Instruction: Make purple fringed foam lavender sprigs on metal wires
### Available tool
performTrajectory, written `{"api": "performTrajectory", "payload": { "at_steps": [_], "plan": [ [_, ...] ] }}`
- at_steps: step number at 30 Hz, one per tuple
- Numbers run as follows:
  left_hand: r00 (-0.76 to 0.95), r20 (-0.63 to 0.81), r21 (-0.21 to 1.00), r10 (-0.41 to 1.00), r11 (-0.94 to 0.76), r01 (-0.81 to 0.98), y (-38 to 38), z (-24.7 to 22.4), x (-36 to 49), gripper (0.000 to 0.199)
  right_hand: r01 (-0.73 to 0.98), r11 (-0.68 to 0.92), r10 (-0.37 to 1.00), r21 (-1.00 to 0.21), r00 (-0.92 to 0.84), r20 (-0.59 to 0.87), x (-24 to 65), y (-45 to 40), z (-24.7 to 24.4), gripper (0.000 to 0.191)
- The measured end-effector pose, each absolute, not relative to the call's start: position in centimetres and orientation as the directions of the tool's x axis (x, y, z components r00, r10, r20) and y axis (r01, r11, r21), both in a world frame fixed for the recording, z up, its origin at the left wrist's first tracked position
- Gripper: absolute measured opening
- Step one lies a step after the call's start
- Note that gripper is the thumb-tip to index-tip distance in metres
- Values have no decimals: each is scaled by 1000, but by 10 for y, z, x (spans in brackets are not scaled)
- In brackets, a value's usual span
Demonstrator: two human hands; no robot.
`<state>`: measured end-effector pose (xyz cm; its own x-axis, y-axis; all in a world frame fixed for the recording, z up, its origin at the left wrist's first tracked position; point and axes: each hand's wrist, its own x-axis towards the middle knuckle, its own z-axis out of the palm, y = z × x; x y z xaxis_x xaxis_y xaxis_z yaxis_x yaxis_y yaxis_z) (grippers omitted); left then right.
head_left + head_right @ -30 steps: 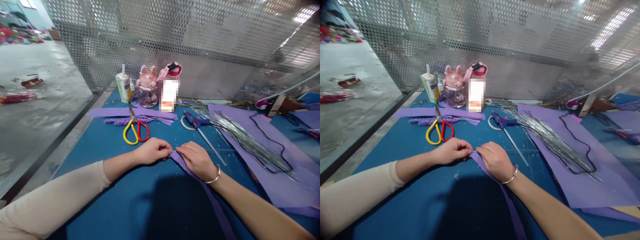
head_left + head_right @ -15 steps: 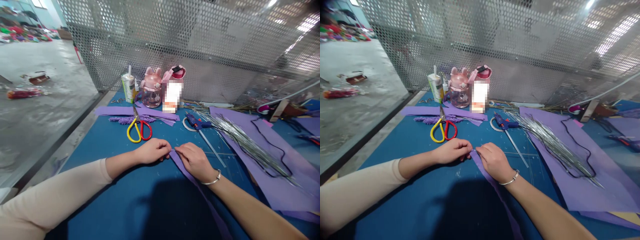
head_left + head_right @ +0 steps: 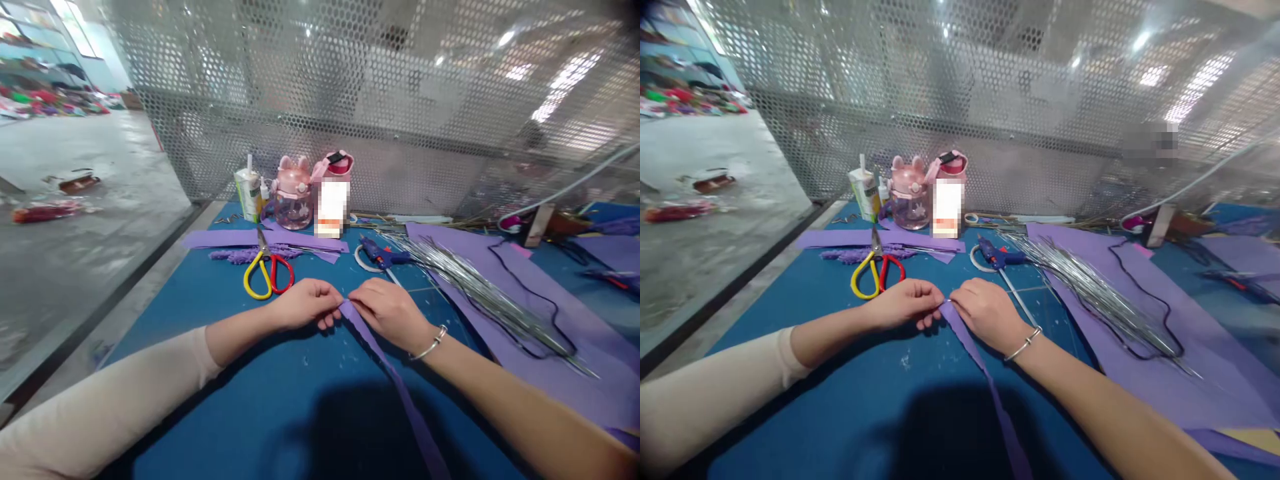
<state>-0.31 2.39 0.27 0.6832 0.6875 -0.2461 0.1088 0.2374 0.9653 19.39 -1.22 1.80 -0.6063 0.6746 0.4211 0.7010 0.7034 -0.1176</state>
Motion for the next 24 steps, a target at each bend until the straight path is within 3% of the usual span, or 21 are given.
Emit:
{"api": "performTrajectory", "payload": {
  "at_steps": [9, 17, 24],
  "plan": [
    [620, -354, 929, 700, 340, 147, 28, -13, -8, 26, 655, 683, 719, -322, -529, 450, 194, -4, -19, 13],
    [615, -227, 974, 755, 164, 159, 15, -15, -9, 24, 634, 592, 803, -498, -407, 436, 184, -13, -23, 14],
    [654, -148, 970, 742, -18, 241, 15, -15, -13, 21, 711, 457, 889, -534, -352, 293, 180, -15, -22, 19]
  ]
}}
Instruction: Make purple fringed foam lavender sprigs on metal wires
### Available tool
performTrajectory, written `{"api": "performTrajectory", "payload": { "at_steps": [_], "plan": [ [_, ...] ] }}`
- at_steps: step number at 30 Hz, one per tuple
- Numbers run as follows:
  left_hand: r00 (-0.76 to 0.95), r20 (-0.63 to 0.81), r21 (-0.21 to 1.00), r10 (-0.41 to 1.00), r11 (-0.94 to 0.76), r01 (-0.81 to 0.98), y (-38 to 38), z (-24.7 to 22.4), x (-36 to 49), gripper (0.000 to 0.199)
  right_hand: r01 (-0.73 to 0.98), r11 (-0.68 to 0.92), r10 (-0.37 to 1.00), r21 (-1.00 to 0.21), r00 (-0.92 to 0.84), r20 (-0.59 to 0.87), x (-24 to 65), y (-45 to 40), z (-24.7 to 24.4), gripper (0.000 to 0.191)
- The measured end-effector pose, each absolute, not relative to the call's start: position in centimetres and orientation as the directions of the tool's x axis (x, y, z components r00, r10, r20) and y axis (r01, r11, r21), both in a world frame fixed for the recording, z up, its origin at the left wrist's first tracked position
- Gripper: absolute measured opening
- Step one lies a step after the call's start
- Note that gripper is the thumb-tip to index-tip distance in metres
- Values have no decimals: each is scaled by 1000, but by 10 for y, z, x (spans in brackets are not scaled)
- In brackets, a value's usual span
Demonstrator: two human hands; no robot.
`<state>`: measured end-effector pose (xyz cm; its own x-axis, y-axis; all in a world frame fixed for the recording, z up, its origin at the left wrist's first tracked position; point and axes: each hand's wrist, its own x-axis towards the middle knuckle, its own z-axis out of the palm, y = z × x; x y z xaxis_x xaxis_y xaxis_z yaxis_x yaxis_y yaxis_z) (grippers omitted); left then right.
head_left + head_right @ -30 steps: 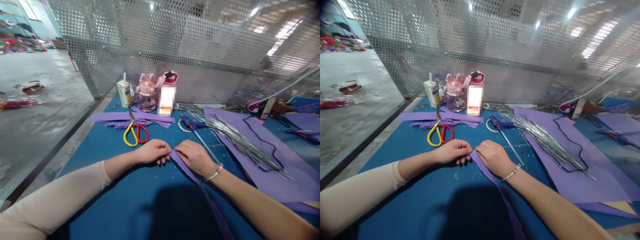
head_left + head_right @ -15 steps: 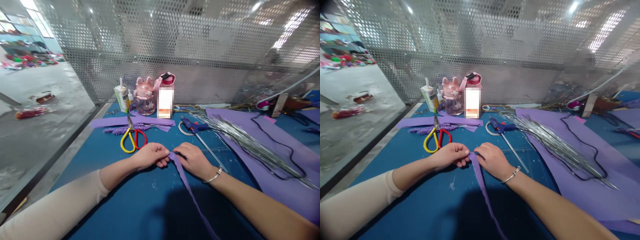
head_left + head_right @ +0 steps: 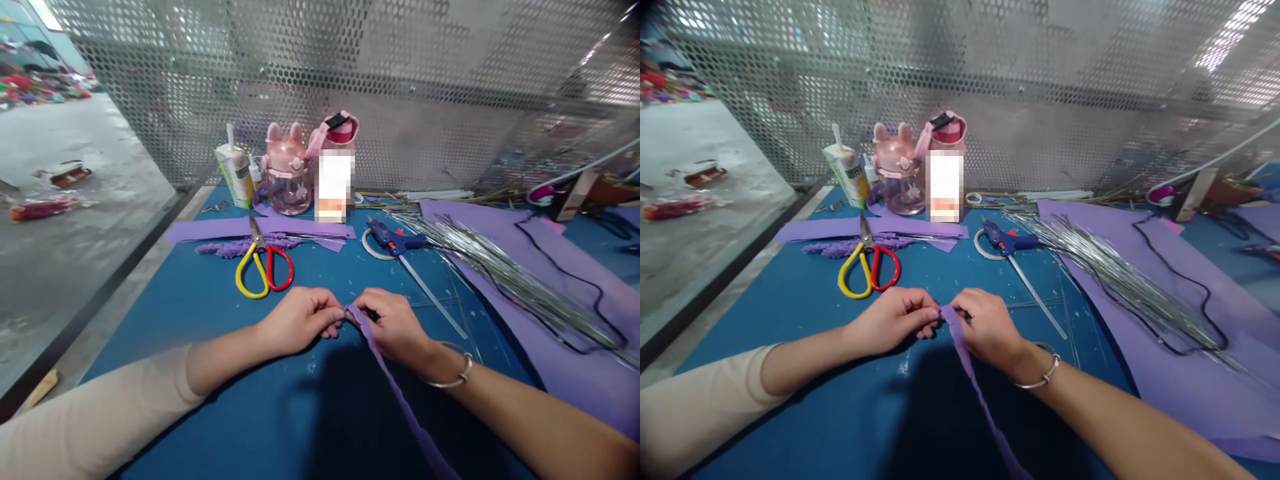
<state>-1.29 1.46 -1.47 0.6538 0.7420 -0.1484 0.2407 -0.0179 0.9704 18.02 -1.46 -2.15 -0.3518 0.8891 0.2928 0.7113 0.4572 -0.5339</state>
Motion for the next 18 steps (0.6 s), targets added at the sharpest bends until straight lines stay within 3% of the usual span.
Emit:
{"api": "performTrajectory", "payload": {
  "at_steps": [3, 7, 11, 14, 18],
  "plan": [
    [648, -107, 919, 754, -174, 354, 21, -7, -17, 20, 687, 541, 840, -485, -464, 280, 189, -8, -15, 14],
    [634, 17, 792, 773, -397, 463, 28, -2, -21, 22, 646, 708, 704, -286, -615, 354, 201, -5, -11, 35],
    [623, 151, 694, 767, -532, 486, 29, -10, -22, 28, 569, 807, 590, -156, -764, 261, 202, -9, -15, 33],
    [504, 237, 650, 830, -521, 553, 28, -18, -22, 35, 577, 798, 601, -172, -745, 290, 204, -9, -11, 33],
    [419, 306, 639, 855, -511, 575, 26, -22, -24, 34, 740, 654, 720, -157, -546, 428, 225, 6, 8, 32]
  ]
}}
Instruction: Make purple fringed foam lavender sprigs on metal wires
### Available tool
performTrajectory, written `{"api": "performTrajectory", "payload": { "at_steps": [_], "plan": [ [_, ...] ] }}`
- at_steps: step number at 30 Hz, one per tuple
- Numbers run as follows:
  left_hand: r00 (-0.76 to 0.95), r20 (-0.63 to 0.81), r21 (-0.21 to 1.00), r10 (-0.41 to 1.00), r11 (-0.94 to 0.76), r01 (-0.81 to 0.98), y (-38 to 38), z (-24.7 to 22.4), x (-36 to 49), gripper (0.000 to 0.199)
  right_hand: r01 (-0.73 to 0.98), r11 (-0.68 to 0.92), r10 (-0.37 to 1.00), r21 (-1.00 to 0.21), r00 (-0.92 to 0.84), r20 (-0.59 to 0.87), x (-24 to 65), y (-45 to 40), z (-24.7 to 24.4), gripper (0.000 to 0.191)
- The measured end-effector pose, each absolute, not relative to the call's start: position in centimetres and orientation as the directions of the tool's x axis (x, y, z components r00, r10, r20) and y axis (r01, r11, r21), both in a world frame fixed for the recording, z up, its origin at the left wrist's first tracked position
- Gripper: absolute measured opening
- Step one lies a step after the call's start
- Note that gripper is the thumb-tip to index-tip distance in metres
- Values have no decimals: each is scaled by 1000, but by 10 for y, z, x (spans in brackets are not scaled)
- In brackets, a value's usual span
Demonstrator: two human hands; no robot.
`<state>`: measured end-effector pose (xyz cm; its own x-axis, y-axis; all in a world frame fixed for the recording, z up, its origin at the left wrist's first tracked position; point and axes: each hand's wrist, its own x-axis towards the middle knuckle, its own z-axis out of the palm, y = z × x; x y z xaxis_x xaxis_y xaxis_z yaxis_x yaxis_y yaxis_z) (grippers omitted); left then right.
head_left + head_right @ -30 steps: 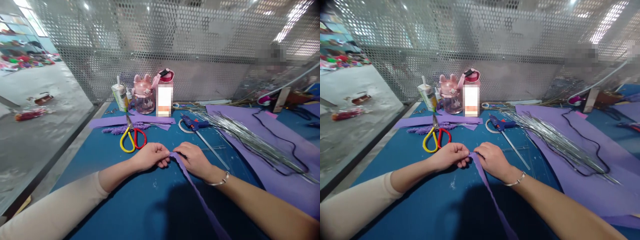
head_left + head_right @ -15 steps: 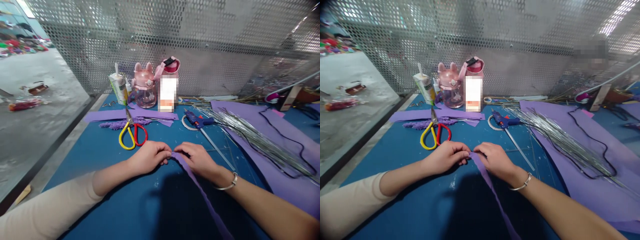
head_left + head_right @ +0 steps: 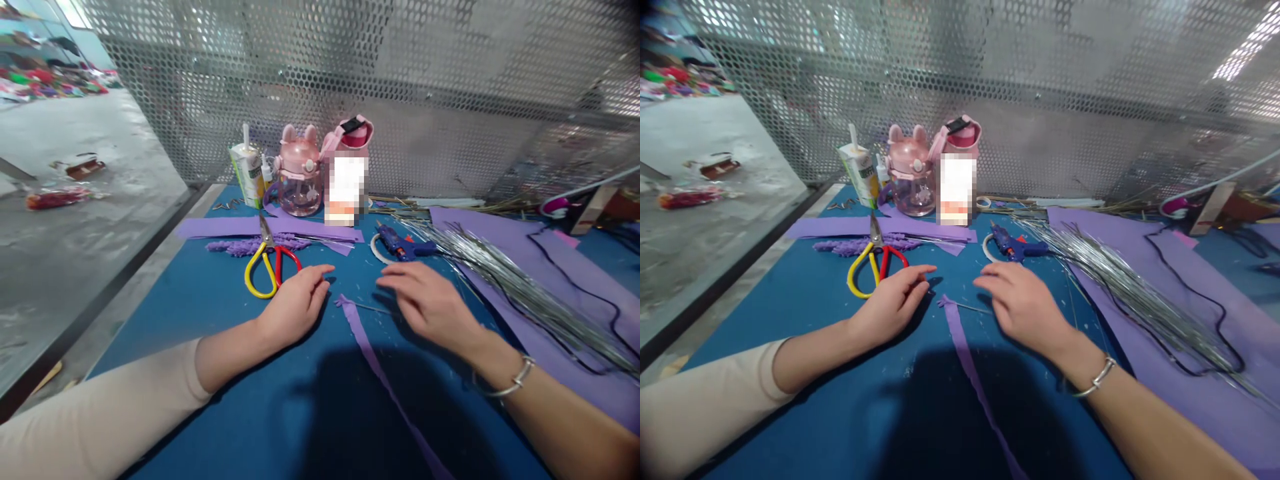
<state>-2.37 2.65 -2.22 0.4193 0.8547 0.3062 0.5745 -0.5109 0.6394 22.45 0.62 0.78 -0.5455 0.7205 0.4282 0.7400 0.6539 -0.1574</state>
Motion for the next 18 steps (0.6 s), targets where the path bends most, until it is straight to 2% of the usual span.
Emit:
{"api": "performTrajectory", "payload": {
  "at_steps": [2, 5, 7, 12, 18],
  "plan": [
    [453, 304, 638, 838, -533, 557, 25, -22, -24, 31, 833, 539, 799, -121, -461, 386, 241, 23, 15, 31],
    [507, 274, 638, 817, -549, 540, 24, -20, -24, 29, 910, 412, 863, 43, -405, 302, 266, 50, 15, 34],
    [540, 246, 634, 805, -555, 539, 24, -20, -24, 28, 903, 413, 871, 118, -429, 238, 278, 64, 12, 42],
    [576, 245, 631, 780, -579, 516, 26, -20, -25, 26, 907, 418, 899, 37, -420, 125, 295, 84, 3, 54],
    [587, 226, 620, 778, -579, 529, 25, -19, -26, 25, 923, 385, 916, 15, -384, 115, 310, 97, -1, 45]
  ]
}}
